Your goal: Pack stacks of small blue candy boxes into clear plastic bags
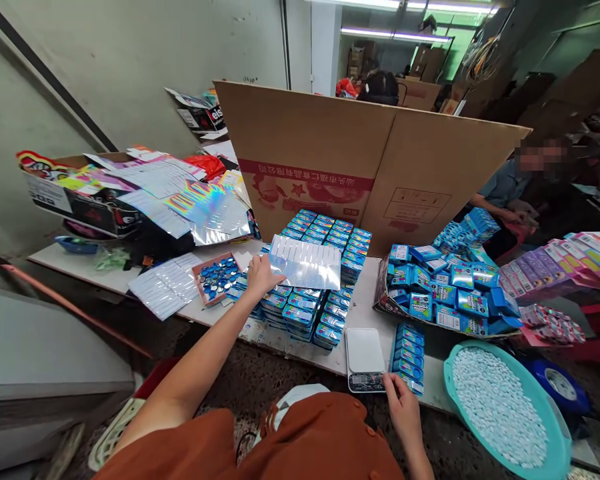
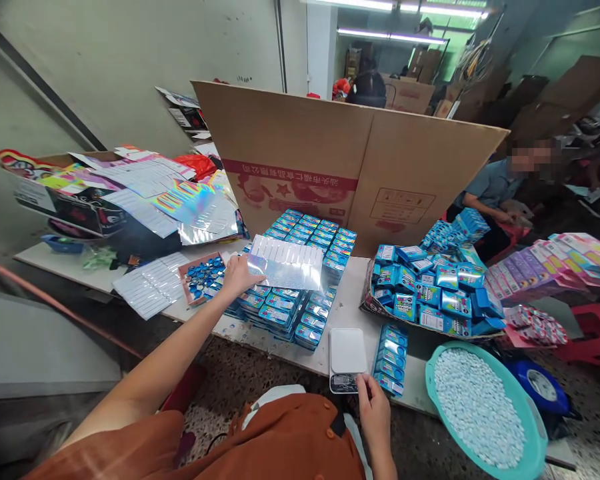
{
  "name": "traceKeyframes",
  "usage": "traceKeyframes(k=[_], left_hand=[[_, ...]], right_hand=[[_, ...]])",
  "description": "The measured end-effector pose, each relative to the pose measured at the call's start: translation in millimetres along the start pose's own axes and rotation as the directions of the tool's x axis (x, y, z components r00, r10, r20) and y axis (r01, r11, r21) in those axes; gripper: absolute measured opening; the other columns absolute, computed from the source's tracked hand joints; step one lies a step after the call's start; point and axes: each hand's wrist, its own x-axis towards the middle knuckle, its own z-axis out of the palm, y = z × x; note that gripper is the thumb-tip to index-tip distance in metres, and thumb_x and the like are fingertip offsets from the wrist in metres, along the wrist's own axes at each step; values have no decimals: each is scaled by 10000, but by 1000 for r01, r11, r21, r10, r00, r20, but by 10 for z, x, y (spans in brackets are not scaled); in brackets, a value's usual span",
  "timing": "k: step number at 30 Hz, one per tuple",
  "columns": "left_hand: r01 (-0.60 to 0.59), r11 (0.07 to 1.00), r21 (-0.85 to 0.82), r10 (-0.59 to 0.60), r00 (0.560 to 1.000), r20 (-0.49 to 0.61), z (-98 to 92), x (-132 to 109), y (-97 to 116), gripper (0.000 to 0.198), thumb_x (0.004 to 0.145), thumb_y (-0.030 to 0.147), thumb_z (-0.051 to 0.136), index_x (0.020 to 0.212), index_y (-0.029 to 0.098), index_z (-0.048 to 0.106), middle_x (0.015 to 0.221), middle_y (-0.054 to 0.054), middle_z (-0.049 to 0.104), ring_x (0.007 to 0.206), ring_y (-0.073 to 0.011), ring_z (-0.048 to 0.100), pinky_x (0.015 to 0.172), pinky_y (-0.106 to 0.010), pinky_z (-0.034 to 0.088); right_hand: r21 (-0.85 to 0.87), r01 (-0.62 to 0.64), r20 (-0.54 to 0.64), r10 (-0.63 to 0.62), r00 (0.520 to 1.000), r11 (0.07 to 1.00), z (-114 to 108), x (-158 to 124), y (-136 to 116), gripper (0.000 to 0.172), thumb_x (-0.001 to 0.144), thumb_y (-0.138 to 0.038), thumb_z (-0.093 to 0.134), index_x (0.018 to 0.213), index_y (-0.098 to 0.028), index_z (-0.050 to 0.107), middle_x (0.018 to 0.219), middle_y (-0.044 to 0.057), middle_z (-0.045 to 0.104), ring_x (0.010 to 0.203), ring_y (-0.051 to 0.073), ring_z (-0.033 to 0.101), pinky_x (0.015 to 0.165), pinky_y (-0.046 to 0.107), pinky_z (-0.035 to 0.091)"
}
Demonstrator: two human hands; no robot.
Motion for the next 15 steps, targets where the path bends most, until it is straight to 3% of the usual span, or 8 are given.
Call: traceKeyframes(k=[4, 7, 9, 11, 13, 15], left_hand=[[-32, 991, -133, 30, 999, -21, -71, 2, 64, 306, 779, 305, 548, 1042, 164, 475, 1053, -137, 582, 1072, -315, 560, 890, -407, 463], [-78, 948, -309, 73, 997, -27, -194, -105, 206, 195, 855, 315, 437, 1014, 209, 475, 958, -82, 639, 954, -256, 633, 800, -355, 502], [-142, 831, -538, 146, 989, -36, -298, -250, 363, 199, 850, 354, 463, 1000, 226, 485, 920, -46, 663, 919, -224, 657, 789, -325, 512], [-160, 636, -755, 212, 977, -28, -404, -438, 557, 251, 823, 403, 524, 998, 224, 503, 937, -37, 678, 937, -211, 663, 806, -313, 520], [-101, 481, -871, 240, 971, 19, -503, -644, 756, 344, 797, 451, 578, 1040, 214, 520, 980, -47, 688, 966, -214, 662, 824, -316, 529], [-13, 385, -923, 236, 968, 85, -588, -840, 927, 426, 774, 483, 621, 1081, 200, 538, 993, -59, 699, 964, -221, 666, 832, -328, 538]], right_hand=[[21, -13, -11, 14, 1000, 1000, 6, -54, -17, 440, 794, -609, 497, 801, -204, 668, 845, 59, 707, 825, 239, 641, 752, 270, 464], [91, -32, 9, 32, 999, 995, 5, -101, -58, 445, 800, -608, 494, 819, -198, 668, 834, 51, 702, 811, 232, 635, 756, 275, 463], [140, -26, 14, 25, 1000, 990, -22, -112, -129, 440, 809, -597, 494, 828, -193, 668, 833, 49, 697, 815, 227, 629, 763, 275, 460], [165, -6, -10, 8, 1000, 986, -80, -92, -247, 425, 822, -575, 498, 858, -187, 668, 855, 53, 692, 843, 222, 619, 789, 280, 453], [169, 27, -76, -15, 997, 985, -161, -36, -405, 407, 835, -545, 506, 929, -184, 669, 936, 65, 686, 905, 221, 607, 844, 294, 441], [171, 78, -164, -50, 985, 982, -240, 51, -581, 402, 843, -513, 515, 1023, -186, 663, 1061, 83, 666, 989, 224, 588, 898, 315, 430]])
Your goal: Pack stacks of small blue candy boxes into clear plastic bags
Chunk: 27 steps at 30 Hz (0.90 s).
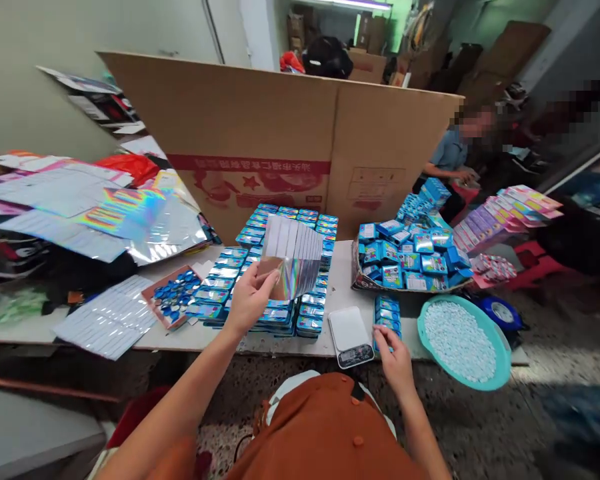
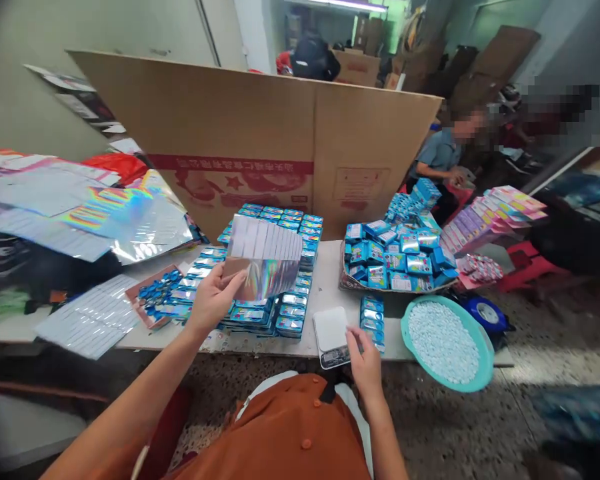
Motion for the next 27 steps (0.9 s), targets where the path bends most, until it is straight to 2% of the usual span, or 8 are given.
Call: traceKeyframes(k=[3, 6, 11, 16, 19, 24, 25, 27], left_hand=[[79, 994, -76, -77, 996, 34, 169, -187, 142, 512, 753, 495, 663, 1140, 176, 558, 995, -68, 712, 980, -231, 662, 862, -338, 537], [145, 983, -111, -137, 987, 79, 254, -294, 178, 556, 745, 493, 683, 1175, 162, 559, 1001, -76, 717, 958, -236, 669, 842, -337, 549], [174, 972, -158, -154, 979, 130, 337, -347, 103, 507, 763, 464, 681, 1168, 177, 576, 1052, -71, 706, 950, -213, 670, 844, -323, 553], [143, 982, -125, -133, 988, 82, 396, -354, 20, 497, 782, 460, 663, 1193, 196, 573, 1118, -70, 685, 1024, -213, 647, 899, -328, 532], [138, 985, -103, -128, 987, 100, 409, -346, 5, 494, 799, 449, 649, 1218, 202, 560, 1125, -70, 682, 1039, -208, 641, 908, -316, 526], [95, 992, -81, -83, 985, 150, 428, -294, 44, 549, 820, 440, 628, 1304, 221, 488, 1137, -67, 670, 1048, -212, 637, 908, -318, 528], [73, 995, -67, -62, 988, 144, 430, -277, 54, 559, 824, 439, 624, 1319, 227, 473, 1158, -65, 660, 1067, -215, 628, 923, -321, 521], [21, 999, -28, -18, 993, 113, 429, -240, 66, 585, 834, 439, 609, 1353, 236, 433, 1202, -66, 634, 1111, -222, 604, 965, -338, 499]], right_hand=[[33, 82, -97, -78, 992, 996, 9, 178, -232, 432, 850, -476, 521, 1159, -190, 622, 1198, 109, 612, 1067, 232, 565, 917, 353, 443], [89, 117, -141, -104, 985, 989, 96, 314, -379, 469, 845, -459, 543, 1232, -196, 573, 1218, 115, 596, 1062, 223, 571, 900, 358, 467], [295, 75, -152, -31, 988, 953, 224, 387, -486, 401, 826, -451, 595, 1124, -184, 612, 1010, 64, 674, 889, 185, 617, 836, 326, 496], [393, 96, -277, 19, 961, 914, 176, 372, -517, 549, 774, -415, 660, 1264, -200, 536, 1165, 83, 645, 986, 204, 620, 895, 358, 492], [358, 109, -331, 17, 944, 927, 112, 367, -546, 457, 766, -404, 664, 1163, -192, 584, 1092, 80, 664, 952, 196, 624, 853, 348, 501], [166, 139, -511, -35, 859, 976, -13, 364, -655, 269, 704, -374, 720, 866, -176, 634, 1131, 98, 593, 942, 182, 582, 831, 318, 480], [197, 136, -496, -21, 868, 971, -41, 361, -687, 253, 709, -373, 719, 846, -179, 631, 1088, 89, 606, 911, 172, 586, 821, 310, 480], [375, 108, -391, 51, 919, 921, -97, 351, -760, 248, 729, -376, 711, 872, -196, 618, 948, 47, 649, 835, 151, 603, 797, 292, 487]])
